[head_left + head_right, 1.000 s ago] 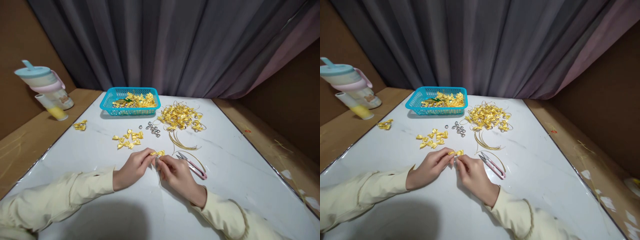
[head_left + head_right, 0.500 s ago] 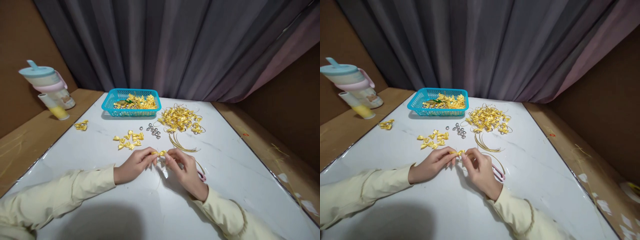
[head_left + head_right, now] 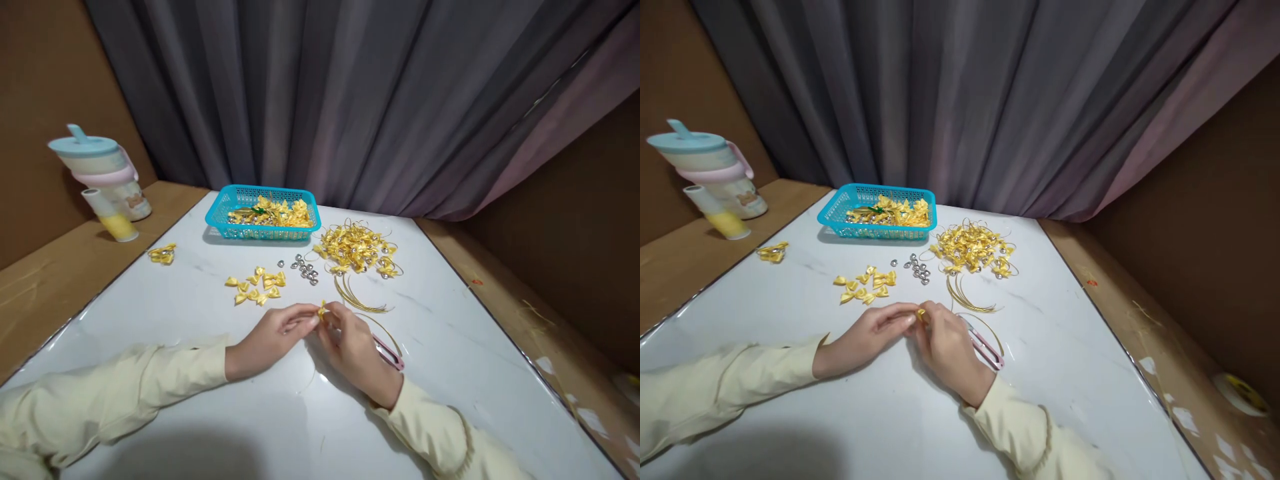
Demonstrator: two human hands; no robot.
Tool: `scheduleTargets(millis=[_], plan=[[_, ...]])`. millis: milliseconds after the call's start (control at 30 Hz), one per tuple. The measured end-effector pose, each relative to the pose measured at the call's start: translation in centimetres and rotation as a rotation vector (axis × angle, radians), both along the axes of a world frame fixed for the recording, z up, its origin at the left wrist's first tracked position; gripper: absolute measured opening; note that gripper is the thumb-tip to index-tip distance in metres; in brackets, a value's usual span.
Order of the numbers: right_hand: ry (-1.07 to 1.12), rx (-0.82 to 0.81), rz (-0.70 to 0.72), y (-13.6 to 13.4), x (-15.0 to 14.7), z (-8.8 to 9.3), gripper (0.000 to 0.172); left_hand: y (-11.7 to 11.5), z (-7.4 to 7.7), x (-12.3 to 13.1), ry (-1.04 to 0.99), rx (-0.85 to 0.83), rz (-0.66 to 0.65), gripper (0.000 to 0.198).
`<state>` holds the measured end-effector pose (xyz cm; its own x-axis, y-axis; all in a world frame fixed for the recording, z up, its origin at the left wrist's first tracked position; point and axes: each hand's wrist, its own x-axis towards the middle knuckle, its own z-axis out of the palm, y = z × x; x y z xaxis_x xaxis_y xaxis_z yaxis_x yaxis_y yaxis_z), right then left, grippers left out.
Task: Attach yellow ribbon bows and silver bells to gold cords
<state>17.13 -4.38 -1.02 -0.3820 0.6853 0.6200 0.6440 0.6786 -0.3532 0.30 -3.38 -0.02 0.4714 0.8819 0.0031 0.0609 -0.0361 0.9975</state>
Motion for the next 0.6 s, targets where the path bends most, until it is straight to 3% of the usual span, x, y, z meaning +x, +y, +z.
scheduleTargets(millis=[100, 200, 333, 400, 600], plan=[[-0.003, -0.028, 0.109, -0.2, -0.1, 0.6, 0.030, -0.1, 0.3, -0.1, 0.006, 0.015, -0.060, 0.028], [0.133, -0.169, 0.204, -0.7, -0.1, 1.3, 0.033, 0.1, 0.4, -0.1, 0.060, 0.020, -0.026, 0.025], [0.348, -0.201, 0.058, -0.5, 0.5, 1.8, 0.026, 0.2, 0.5, -0.2, 0.048, -0.005, -0.079, 0.026], [0.320, -0.221, 0.040, 0.0, 1.0, 1.9, 0.029, 0.2, 0.4, -0.3, 0.006, -0.031, -0.147, 0.028], [0.157, -0.401, 0.281, 0.6, 1.2, 2.0, 0.037, 0.2, 0.4, -0.5, -0.074, -0.135, -0.219, 0.030]])
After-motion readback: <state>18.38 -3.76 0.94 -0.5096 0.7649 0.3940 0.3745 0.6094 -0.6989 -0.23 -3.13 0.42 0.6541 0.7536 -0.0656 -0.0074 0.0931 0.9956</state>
